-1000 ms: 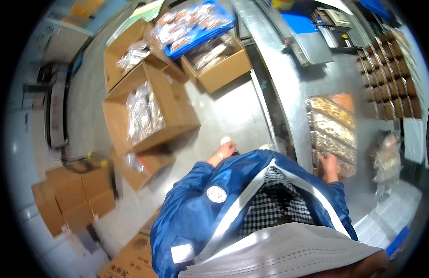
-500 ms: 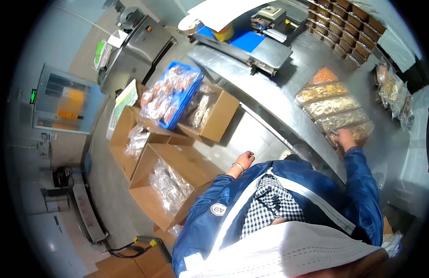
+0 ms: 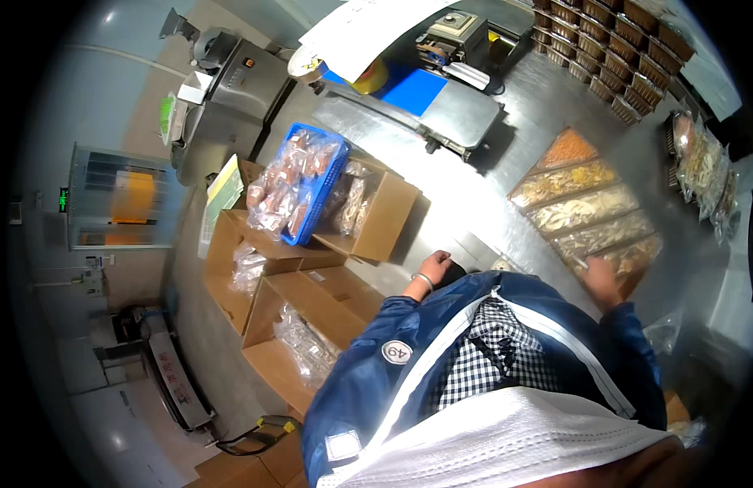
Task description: The person repeatedly picks up small plastic bags containing dried food items, opens them, and uses a pen to write on the bags. They then place the bags into a stack of aluminum trays on the table. The person continues this process with multiple bags throughout the clip.
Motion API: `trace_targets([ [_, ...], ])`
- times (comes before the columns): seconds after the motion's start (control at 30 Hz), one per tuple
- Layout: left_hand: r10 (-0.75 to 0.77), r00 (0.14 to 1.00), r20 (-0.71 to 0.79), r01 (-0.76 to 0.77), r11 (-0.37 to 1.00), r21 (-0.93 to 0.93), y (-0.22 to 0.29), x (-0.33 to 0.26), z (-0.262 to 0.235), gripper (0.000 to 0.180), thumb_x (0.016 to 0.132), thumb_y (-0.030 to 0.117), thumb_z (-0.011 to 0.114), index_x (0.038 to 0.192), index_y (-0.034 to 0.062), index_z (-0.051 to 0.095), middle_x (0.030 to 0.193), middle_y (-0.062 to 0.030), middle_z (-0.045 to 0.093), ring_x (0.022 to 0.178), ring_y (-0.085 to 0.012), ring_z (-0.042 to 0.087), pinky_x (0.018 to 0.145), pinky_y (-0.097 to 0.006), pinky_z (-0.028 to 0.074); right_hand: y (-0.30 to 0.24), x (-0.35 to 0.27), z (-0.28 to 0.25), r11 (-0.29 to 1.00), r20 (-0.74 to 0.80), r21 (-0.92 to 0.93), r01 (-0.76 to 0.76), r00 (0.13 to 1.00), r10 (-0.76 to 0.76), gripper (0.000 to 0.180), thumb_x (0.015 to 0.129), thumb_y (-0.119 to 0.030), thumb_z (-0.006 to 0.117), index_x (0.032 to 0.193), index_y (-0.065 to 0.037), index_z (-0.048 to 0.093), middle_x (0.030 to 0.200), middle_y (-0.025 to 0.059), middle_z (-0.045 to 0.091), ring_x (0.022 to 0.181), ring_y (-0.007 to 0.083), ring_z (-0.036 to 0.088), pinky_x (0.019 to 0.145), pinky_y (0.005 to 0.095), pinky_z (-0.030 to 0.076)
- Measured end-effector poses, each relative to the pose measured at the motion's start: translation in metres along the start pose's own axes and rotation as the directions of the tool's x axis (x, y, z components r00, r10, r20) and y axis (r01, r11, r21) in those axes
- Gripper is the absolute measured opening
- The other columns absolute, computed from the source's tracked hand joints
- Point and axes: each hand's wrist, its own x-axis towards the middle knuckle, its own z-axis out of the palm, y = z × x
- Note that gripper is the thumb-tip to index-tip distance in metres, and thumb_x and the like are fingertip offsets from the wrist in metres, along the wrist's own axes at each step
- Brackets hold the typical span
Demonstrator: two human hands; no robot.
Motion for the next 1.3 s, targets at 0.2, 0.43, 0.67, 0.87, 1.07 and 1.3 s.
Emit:
trace_targets([
  [0.2,0.13,0.991,-0.033,-0.129,0.992,0.01,0.031,0.054,-0.025,0.032,0.091,0.027,0.062,0.114,0.0046,0.066,0.101,-0.0214,0.07,0.097,-0.0346,0.068,0.085,-0.042,0.052,0.029,0.004,0.047,0.988,-0.094,-0.143,-0.05,0.995,0.037,0.009,0.075,-0.008,0.064,0.075,0.0,0.061,0.072,0.0239,0.06,0.078,0.0449,0.057,0.073,0.0536,0.044],
  [0.43,0.25,0.966,-0.069,-0.25,0.968,-0.002,0.115,0.145,-0.101,0.023,0.094,0.02,0.055,0.105,0.0054,0.069,0.09,-0.0191,0.07,0.085,-0.0383,0.068,0.078,-0.043,0.053,-0.005,-0.02,0.075,0.855,-0.223,-0.147,-0.497,0.859,0.46,0.015,0.084,-0.008,0.056,0.093,0.001,0.063,0.098,0.0225,0.065,0.088,0.0397,0.065,0.078,0.0498,0.052],
  [0.67,0.415,0.909,0.039,-0.416,0.903,0.108,0.112,0.226,-0.168,0.02,0.09,0.013,0.056,0.104,0.0039,0.067,0.097,-0.0218,0.068,0.093,-0.0396,0.065,0.083,-0.044,0.052,-0.069,-0.023,0.082,0.756,-0.267,-0.156,-0.635,0.764,0.587,0.028,0.087,-0.002,0.048,0.112,-0.001,0.06,0.117,0.0198,0.059,0.09,0.0399,0.064,0.072,0.0485,0.053],
  [0.87,0.382,0.896,0.226,-0.423,0.889,0.173,0.076,0.26,-0.178,0.027,0.087,0.018,0.056,0.106,0.0028,0.067,0.101,-0.022,0.068,0.099,-0.0392,0.063,0.09,-0.044,0.049,-0.074,-0.025,0.092,0.75,-0.337,-0.073,-0.657,0.724,0.602,0.034,0.085,0.001,0.046,0.115,0.0,0.061,0.123,0.0193,0.058,0.087,0.0415,0.065,0.074,0.0505,0.053],
  [1.07,0.504,0.815,0.287,-0.55,0.828,0.106,0.046,0.28,-0.168,0.015,0.077,0.012,0.064,0.089,0.0042,0.064,0.097,-0.0202,0.06,0.096,-0.0386,0.059,0.086,-0.043,0.049,-0.081,-0.003,0.083,0.579,-0.193,-0.027,-0.815,0.573,0.797,0.031,0.084,-0.004,0.049,0.113,0.0,0.061,0.127,0.0236,0.056,0.099,0.0439,0.063,0.084,0.0495,0.052],
  [1.3,0.529,0.743,0.41,-0.625,0.768,0.143,0.063,0.268,-0.191,0.011,0.078,0.011,0.064,0.088,0.0075,0.064,0.092,-0.0169,0.061,0.092,-0.0385,0.058,0.083,-0.045,0.05,-0.071,0.002,0.114,0.512,-0.234,-0.011,-0.859,0.5,0.834,0.034,0.088,-0.003,0.045,0.12,0.0,0.057,0.139,0.0212,0.049,0.106,0.0435,0.061,0.087,0.0494,0.052],
])
